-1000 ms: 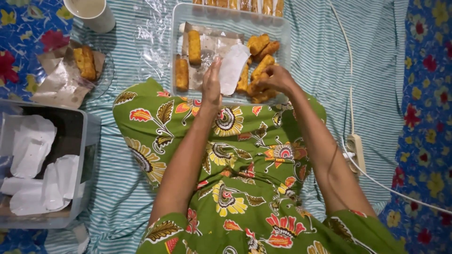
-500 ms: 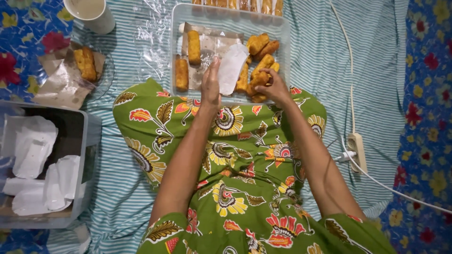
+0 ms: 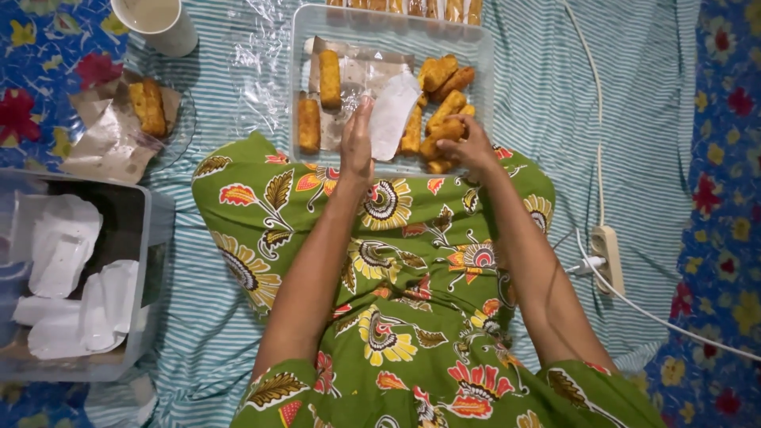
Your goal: Wrapping individual fried food items in small plastic sheets.
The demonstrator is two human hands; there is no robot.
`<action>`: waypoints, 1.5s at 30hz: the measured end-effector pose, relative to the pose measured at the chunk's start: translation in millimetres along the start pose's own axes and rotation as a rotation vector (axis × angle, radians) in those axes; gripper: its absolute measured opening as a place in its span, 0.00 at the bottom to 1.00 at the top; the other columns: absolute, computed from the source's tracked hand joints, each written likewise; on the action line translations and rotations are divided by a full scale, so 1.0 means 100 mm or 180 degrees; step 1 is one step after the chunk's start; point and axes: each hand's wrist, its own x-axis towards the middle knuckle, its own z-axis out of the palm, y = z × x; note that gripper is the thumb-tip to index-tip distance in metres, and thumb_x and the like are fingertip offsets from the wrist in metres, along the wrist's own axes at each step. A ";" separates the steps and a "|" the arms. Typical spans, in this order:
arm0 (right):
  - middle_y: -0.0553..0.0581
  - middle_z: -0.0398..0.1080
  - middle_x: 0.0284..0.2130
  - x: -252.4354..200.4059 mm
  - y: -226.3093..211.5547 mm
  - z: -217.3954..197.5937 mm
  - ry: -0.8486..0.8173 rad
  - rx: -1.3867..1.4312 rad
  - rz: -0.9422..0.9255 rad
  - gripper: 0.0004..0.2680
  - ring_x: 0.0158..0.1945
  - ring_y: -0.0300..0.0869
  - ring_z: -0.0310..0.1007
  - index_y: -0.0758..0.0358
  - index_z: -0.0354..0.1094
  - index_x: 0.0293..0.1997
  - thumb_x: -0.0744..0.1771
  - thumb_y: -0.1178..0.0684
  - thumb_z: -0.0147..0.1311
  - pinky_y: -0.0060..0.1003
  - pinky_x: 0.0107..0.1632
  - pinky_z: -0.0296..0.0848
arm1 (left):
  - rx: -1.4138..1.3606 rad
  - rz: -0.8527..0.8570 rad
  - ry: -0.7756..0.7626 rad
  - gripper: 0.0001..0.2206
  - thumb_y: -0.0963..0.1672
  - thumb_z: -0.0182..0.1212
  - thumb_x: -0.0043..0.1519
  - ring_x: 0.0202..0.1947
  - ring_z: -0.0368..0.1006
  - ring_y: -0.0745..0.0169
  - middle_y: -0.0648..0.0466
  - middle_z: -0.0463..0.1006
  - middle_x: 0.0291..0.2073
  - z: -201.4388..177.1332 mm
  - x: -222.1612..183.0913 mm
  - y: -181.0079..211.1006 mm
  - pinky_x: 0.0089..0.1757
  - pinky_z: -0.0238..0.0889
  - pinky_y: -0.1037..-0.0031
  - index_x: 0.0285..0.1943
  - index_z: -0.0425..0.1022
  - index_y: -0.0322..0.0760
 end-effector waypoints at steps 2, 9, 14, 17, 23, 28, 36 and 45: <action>0.64 0.72 0.51 -0.11 -0.12 0.05 0.0036 0.0168 0.0091 0.26 0.48 0.48 0.77 0.51 0.63 0.65 0.61 0.59 0.72 0.36 0.41 0.82 | 0.0158 -0.0036 0.0001 0.25 0.54 0.49 0.73 0.67 0.66 0.49 0.39 0.72 0.64 0.04 -0.03 0.05 0.68 0.50 0.58 0.68 0.71 0.33; 0.56 0.72 0.51 -0.23 -0.39 -0.20 0.0023 0.0455 0.0218 0.26 0.47 0.39 0.76 0.49 0.64 0.64 0.61 0.56 0.73 0.29 0.39 0.82 | 0.0399 0.0070 0.0188 0.23 0.52 0.54 0.71 0.65 0.66 0.51 0.37 0.74 0.61 0.21 -0.13 0.21 0.68 0.53 0.57 0.64 0.74 0.29; 0.60 0.71 0.51 -0.53 -0.96 -0.11 -0.0350 0.0898 -0.0046 0.26 0.47 0.45 0.79 0.53 0.64 0.66 0.62 0.62 0.69 0.41 0.46 0.84 | 0.1148 0.0010 0.0022 0.27 0.57 0.47 0.72 0.65 0.68 0.47 0.40 0.76 0.59 0.30 -0.18 0.24 0.67 0.52 0.55 0.63 0.75 0.34; 0.62 0.71 0.50 -0.65 -1.21 0.02 -0.0566 0.0992 -0.0160 0.26 0.46 0.46 0.79 0.56 0.63 0.67 0.61 0.64 0.68 0.43 0.46 0.84 | 0.1328 0.0008 -0.0139 0.27 0.59 0.43 0.71 0.63 0.71 0.48 0.41 0.77 0.56 0.43 -0.33 0.41 0.66 0.54 0.55 0.62 0.77 0.37; 0.61 0.72 0.48 -0.64 -1.38 0.37 -0.0936 0.0803 -0.0316 0.26 0.42 0.42 0.79 0.59 0.62 0.67 0.61 0.63 0.69 0.37 0.41 0.84 | 0.1030 0.0084 -0.0483 0.27 0.57 0.40 0.73 0.54 0.74 0.54 0.45 0.80 0.49 0.50 -0.42 0.41 0.59 0.63 0.61 0.57 0.80 0.36; 0.59 0.73 0.45 -0.49 -1.32 0.46 -0.1044 0.0587 -0.0470 0.26 0.39 0.37 0.78 0.58 0.62 0.67 0.62 0.62 0.70 0.30 0.35 0.83 | 0.0456 0.0010 -0.0491 0.27 0.56 0.41 0.73 0.48 0.76 0.57 0.46 0.81 0.45 0.48 -0.48 0.48 0.54 0.69 0.64 0.57 0.80 0.32; 0.64 0.72 0.50 -0.38 -1.16 0.40 -0.1028 0.0236 -0.0453 0.27 0.45 0.47 0.79 0.57 0.61 0.67 0.62 0.61 0.71 0.41 0.42 0.83 | 0.0016 -0.0233 -0.0366 0.26 0.56 0.50 0.70 0.41 0.78 0.58 0.47 0.81 0.41 0.55 -0.51 0.56 0.46 0.74 0.69 0.55 0.80 0.32; 0.68 0.70 0.51 -0.33 -1.15 0.45 -0.0797 -0.0555 -0.0792 0.23 0.48 0.52 0.78 0.62 0.64 0.64 0.64 0.56 0.71 0.43 0.42 0.81 | -0.0075 -0.0408 -0.0412 0.27 0.59 0.53 0.68 0.42 0.80 0.54 0.45 0.82 0.43 0.42 -0.33 0.35 0.45 0.76 0.66 0.57 0.80 0.35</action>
